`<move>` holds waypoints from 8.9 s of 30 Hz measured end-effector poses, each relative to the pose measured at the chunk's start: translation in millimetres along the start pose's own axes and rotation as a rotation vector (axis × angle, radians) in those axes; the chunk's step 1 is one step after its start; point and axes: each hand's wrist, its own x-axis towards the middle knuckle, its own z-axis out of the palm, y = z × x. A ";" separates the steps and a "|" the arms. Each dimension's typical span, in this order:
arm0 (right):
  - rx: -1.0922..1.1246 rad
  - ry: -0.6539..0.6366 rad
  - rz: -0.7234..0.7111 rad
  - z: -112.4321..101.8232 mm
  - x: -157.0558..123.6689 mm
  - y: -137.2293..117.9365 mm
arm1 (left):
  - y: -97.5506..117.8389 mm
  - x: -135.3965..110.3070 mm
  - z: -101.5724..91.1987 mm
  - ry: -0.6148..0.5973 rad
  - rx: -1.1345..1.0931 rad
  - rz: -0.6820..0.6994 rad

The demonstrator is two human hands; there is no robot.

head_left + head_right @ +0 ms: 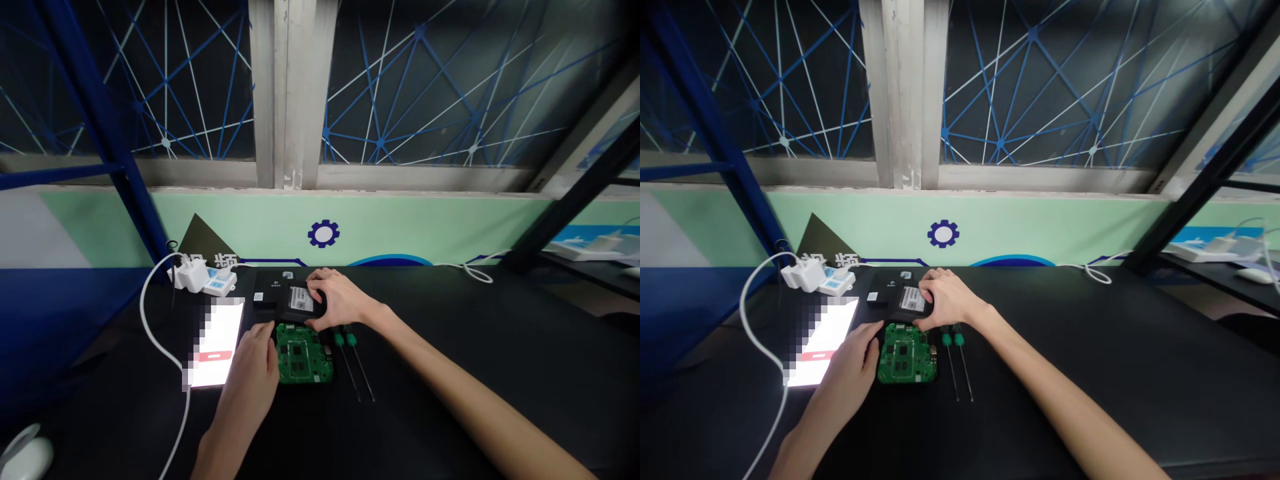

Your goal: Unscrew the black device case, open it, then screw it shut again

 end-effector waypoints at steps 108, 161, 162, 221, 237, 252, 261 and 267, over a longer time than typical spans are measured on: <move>0.632 0.227 0.113 7.3 -51.9 -4.9 | -4.3 -2.8 -3.7 -0.080 0.037 -0.010; 0.659 0.241 0.155 12.1 -53.0 -15.2 | -4.2 -4.7 -2.2 -0.090 0.019 0.006; 0.652 0.235 0.143 13.2 -53.2 -15.0 | -4.6 -4.6 -1.9 -0.089 0.018 0.008; 0.333 0.129 0.002 19.2 -54.2 -21.2 | -5.8 -4.5 -2.4 -0.089 -0.017 -0.019; 0.313 0.133 -0.006 18.1 -53.7 -22.7 | -4.3 -5.2 -3.1 -0.102 -0.018 -0.033; 0.245 0.110 -0.023 18.4 -53.3 -22.7 | -6.9 -4.6 -0.7 -0.112 0.009 -0.040; 0.211 0.126 -0.028 21.2 -54.4 -21.8 | -6.3 -5.2 0.1 -0.071 0.034 -0.024; 0.207 0.148 -0.029 20.5 -53.9 -20.5 | -6.0 -4.2 -0.8 -0.077 0.045 -0.016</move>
